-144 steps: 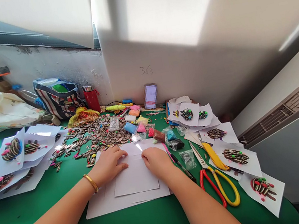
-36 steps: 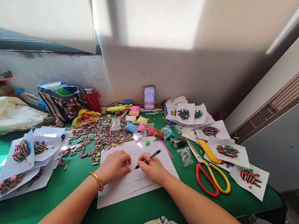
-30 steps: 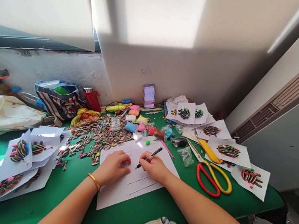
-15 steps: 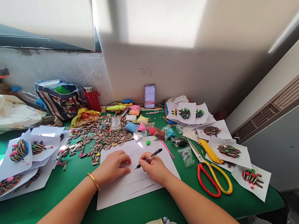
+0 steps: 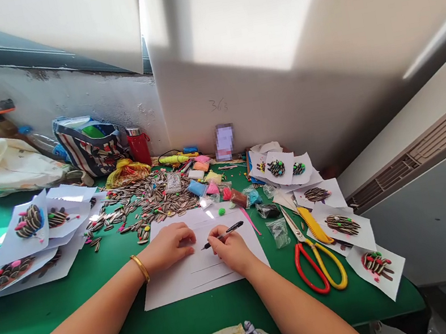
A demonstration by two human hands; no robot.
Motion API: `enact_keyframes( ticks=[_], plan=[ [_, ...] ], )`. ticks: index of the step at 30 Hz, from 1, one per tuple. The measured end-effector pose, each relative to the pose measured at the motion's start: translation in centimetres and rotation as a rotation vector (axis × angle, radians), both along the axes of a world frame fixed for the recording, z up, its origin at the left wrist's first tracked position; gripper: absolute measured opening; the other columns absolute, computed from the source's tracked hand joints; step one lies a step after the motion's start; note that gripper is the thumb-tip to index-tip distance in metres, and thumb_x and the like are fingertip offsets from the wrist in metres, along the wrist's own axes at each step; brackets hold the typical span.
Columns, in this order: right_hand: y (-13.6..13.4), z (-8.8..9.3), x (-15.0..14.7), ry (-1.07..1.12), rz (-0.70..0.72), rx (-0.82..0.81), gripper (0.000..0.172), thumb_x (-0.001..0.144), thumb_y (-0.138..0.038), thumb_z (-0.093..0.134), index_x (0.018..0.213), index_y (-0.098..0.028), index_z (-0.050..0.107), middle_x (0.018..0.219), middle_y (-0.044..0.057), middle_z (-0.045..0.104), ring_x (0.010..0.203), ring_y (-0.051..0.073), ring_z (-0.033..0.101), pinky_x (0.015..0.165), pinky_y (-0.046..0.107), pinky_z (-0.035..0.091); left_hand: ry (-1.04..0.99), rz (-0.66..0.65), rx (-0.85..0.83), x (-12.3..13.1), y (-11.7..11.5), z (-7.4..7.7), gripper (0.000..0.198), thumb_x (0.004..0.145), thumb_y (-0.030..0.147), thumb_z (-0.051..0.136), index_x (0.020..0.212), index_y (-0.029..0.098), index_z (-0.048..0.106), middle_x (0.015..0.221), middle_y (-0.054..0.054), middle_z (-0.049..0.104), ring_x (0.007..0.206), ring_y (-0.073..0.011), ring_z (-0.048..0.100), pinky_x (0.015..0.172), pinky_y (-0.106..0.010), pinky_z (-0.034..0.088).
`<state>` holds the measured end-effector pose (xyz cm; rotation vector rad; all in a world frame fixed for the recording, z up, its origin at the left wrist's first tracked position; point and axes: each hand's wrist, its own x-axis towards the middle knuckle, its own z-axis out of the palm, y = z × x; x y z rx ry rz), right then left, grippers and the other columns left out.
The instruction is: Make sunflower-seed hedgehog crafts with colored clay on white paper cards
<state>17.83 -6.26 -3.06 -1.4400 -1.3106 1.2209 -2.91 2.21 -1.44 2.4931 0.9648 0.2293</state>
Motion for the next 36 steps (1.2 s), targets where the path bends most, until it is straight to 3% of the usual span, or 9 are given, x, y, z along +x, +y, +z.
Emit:
enact_keyframes(
  ticks=[10,19,25,36],
  plan=[
    [-0.4,0.7,0.1,0.033,-0.061,0.038,0.018,0.082,-0.037,0.058,0.089,-0.021,0.06,0.075,-0.001,0.062,0.063,0.014,0.058,0.062,0.028,0.05,-0.007,-0.021,0.002,-0.2,0.3,-0.3,0.013,0.081,0.028,0.063,0.091,0.023,0.07,0.096,-0.004,0.066,0.088,-0.0209,0.061,0.078,-0.03,0.043],
    [-1.1,0.1,-1.1,-0.099,0.031,0.098,0.015,0.085,-0.032,0.056,0.092,-0.022,0.064,0.077,0.001,0.067,0.067,0.017,0.06,0.063,0.029,0.048,-0.013,-0.014,0.006,-0.2,0.2,-0.2,0.013,0.081,0.028,0.064,0.091,0.023,0.07,0.096,-0.003,0.066,0.09,-0.0213,0.061,0.077,-0.03,0.043],
    [-1.4,0.6,-1.4,-0.308,0.065,0.201,0.01,0.082,-0.024,0.053,0.08,-0.021,0.063,0.076,0.001,0.064,0.072,0.017,0.057,0.065,0.029,0.044,-0.008,-0.017,0.012,-0.1,0.2,-0.1,0.012,0.081,0.028,0.066,0.09,0.022,0.07,0.094,-0.003,0.066,0.09,-0.0213,0.06,0.077,-0.031,0.043],
    [-1.3,0.2,-1.5,-0.347,0.08,0.199,0.012,0.084,-0.024,0.053,0.081,-0.022,0.064,0.076,0.0,0.065,0.072,0.017,0.058,0.067,0.028,0.044,-0.01,-0.018,0.007,-0.1,0.2,-0.1,0.012,0.081,0.028,0.065,0.09,0.022,0.069,0.093,-0.003,0.066,0.09,-0.0215,0.06,0.078,-0.031,0.042]
  ],
)
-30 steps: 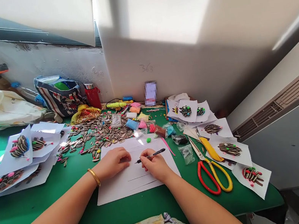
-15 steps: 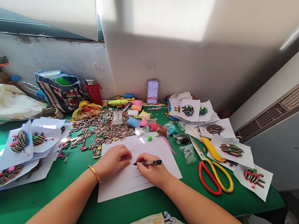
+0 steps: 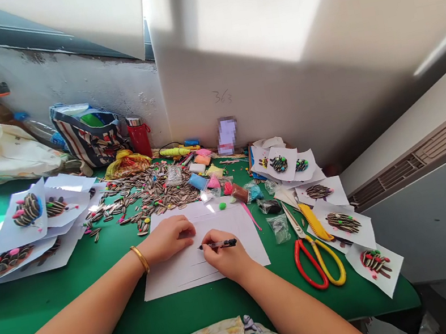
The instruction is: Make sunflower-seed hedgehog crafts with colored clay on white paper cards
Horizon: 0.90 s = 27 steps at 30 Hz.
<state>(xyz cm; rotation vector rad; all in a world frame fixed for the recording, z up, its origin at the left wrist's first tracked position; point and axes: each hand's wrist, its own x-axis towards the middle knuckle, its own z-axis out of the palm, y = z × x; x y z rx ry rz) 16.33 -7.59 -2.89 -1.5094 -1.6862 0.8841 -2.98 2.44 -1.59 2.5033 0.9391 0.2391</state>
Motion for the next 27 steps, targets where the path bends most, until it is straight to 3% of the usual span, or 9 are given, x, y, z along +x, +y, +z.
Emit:
enact_keyframes(
  ticks=[27],
  plan=[
    [0.36,0.07,0.36,-0.039,-0.063,0.002,0.013,0.085,-0.026,0.053,0.083,-0.023,0.064,0.078,0.001,0.067,0.074,0.019,0.059,0.066,0.029,0.043,0.002,0.003,0.007,-0.03,0.03,-0.07,0.011,0.081,0.028,0.065,0.09,0.023,0.069,0.094,-0.004,0.066,0.09,-0.0219,0.06,0.077,-0.031,0.043]
  ],
)
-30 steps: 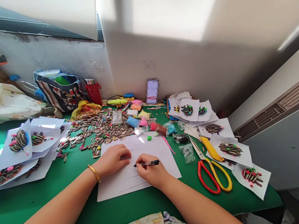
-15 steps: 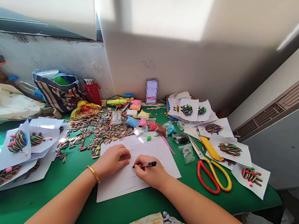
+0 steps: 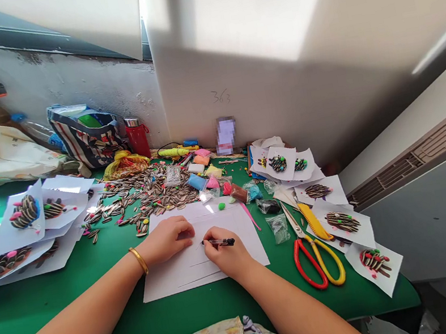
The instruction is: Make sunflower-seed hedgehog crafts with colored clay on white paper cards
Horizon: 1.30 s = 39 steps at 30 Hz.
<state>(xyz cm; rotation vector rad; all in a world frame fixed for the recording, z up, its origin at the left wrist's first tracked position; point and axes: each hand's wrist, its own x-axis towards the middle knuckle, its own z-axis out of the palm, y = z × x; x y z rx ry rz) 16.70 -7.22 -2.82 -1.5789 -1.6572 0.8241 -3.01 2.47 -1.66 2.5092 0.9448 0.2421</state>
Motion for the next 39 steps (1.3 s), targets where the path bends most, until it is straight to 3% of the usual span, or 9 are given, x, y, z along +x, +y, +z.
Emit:
enact_keyframes(
  ticks=[11,27,39],
  plan=[
    [0.1,-0.17,0.27,0.04,-0.016,0.056,0.013,0.086,-0.026,0.052,0.086,-0.022,0.064,0.081,0.001,0.066,0.076,0.018,0.059,0.068,0.028,0.045,-0.004,0.006,0.008,0.11,0.06,-0.1,0.01,0.08,0.027,0.066,0.089,0.023,0.069,0.093,-0.002,0.066,0.089,-0.021,0.06,0.075,-0.029,0.042],
    [-0.24,-0.17,-0.06,-0.028,0.103,-0.002,0.013,0.084,-0.023,0.055,0.084,-0.023,0.068,0.08,0.0,0.069,0.073,0.017,0.062,0.068,0.028,0.046,0.002,-0.002,0.029,0.03,0.01,-0.22,0.011,0.081,0.027,0.065,0.089,0.022,0.07,0.093,-0.003,0.066,0.089,-0.0213,0.06,0.076,-0.03,0.043],
    [-0.31,-0.04,-0.04,-0.032,0.056,-0.03,0.012,0.082,-0.022,0.054,0.081,-0.022,0.066,0.078,0.0,0.069,0.073,0.016,0.061,0.067,0.027,0.045,0.005,0.003,0.015,0.06,0.03,-0.04,0.011,0.08,0.028,0.065,0.089,0.022,0.07,0.092,-0.003,0.066,0.088,-0.0216,0.06,0.075,-0.03,0.042]
  ],
)
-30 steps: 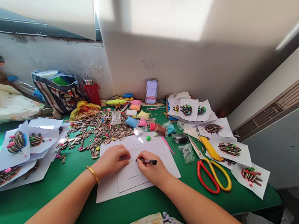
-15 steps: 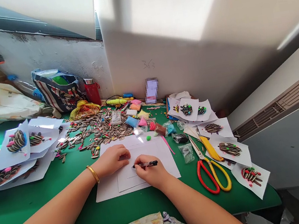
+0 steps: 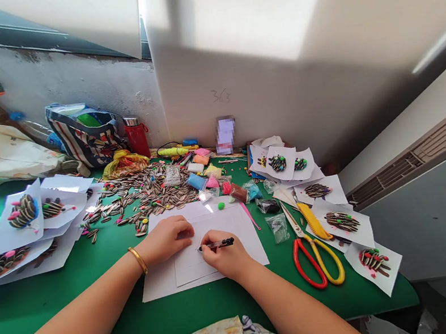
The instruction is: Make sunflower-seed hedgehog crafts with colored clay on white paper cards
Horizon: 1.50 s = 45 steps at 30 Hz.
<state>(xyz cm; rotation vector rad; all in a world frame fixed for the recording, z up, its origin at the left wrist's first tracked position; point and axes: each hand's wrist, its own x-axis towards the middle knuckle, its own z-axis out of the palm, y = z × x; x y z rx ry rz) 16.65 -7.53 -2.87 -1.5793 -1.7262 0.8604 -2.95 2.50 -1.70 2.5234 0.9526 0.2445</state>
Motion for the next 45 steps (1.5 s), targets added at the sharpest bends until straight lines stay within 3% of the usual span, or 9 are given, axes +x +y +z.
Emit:
enact_keyframes(
  ticks=[15,30,45],
  plan=[
    [0.4,-0.2,1.1,0.043,-0.148,0.059,0.011,0.081,-0.024,0.051,0.072,-0.021,0.058,0.065,-0.002,0.057,0.061,0.015,0.052,0.057,0.027,0.039,0.011,0.001,0.004,0.0,-0.1,0.1,0.012,0.081,0.028,0.064,0.089,0.022,0.071,0.094,-0.004,0.066,0.089,-0.0219,0.061,0.075,-0.03,0.043],
    [0.6,-0.3,1.0,0.036,-0.045,0.046,0.018,0.089,-0.03,0.052,0.093,-0.023,0.067,0.084,0.001,0.069,0.08,0.018,0.062,0.073,0.029,0.047,-0.005,-0.003,0.004,0.0,-0.1,0.0,0.01,0.081,0.026,0.065,0.089,0.022,0.07,0.092,-0.004,0.066,0.088,-0.0216,0.061,0.074,-0.03,0.042],
    [0.8,-0.6,1.1,0.061,-0.133,0.049,0.014,0.085,-0.028,0.052,0.082,-0.022,0.064,0.074,-0.001,0.064,0.068,0.016,0.056,0.062,0.027,0.042,0.001,-0.001,-0.005,0.1,-0.1,0.2,0.011,0.081,0.027,0.065,0.089,0.022,0.07,0.093,-0.004,0.066,0.088,-0.0215,0.061,0.075,-0.031,0.042]
  ],
)
